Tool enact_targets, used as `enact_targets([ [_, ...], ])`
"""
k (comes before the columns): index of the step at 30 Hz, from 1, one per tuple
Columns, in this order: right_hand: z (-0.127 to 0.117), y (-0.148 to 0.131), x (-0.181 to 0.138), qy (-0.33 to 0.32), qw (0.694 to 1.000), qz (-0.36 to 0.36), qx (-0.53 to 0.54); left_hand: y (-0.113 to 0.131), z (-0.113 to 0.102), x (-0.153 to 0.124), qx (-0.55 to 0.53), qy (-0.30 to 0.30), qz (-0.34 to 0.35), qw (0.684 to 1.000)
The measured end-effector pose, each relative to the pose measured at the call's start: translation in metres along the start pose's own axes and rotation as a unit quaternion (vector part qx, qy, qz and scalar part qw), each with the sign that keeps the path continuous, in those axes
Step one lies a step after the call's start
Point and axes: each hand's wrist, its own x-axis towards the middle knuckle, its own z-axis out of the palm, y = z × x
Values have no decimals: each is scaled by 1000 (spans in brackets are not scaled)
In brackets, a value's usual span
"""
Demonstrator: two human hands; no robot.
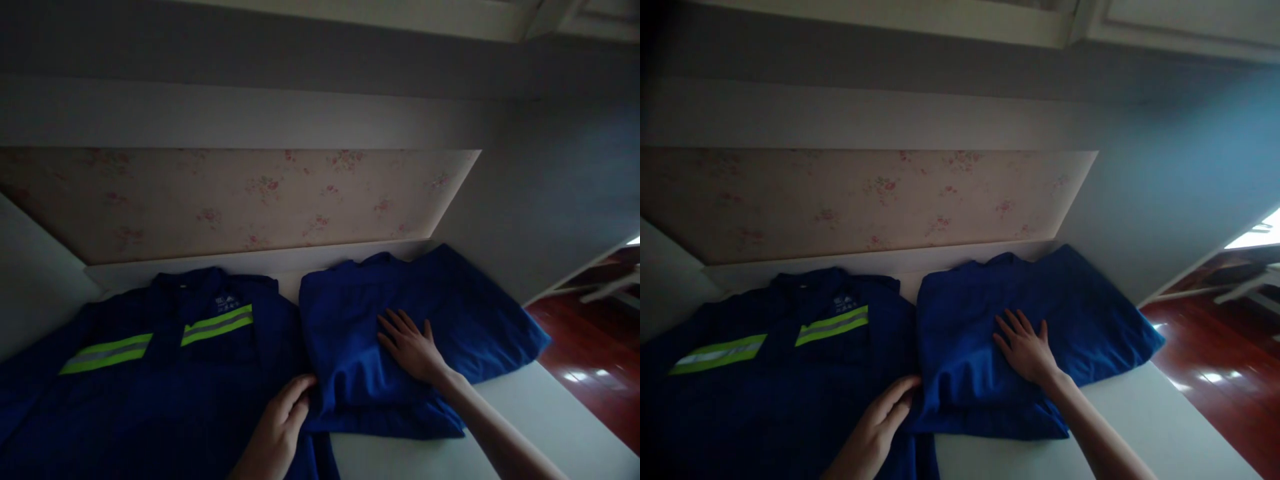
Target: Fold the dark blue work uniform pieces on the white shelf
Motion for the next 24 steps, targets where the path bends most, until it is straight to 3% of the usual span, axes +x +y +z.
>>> enact_targets([
  [2,-2,3,0,-7,1000,0,3,-2,-4,5,-41,10,-31,999],
  [5,-5,7,-2,-12,1000,8,5,-12,-6,7,18,42,-5,999],
  [10,-11,2,-5,-21,999,28,21,-11,4,-8,161,-28,57,985],
  [14,-25,-39,-12,-15,998,25,58,-14,17,-14,159,42,34,986],
  [17,-30,-85,-26,-18,993,-80,85,-22,19,-15,108,97,4,989],
  [20,-29,-117,-36,-55,984,-155,67,-33,17,-22,178,127,79,973],
  [24,-33,-124,-44,-88,979,-165,79,-48,22,-37,355,175,213,894],
])
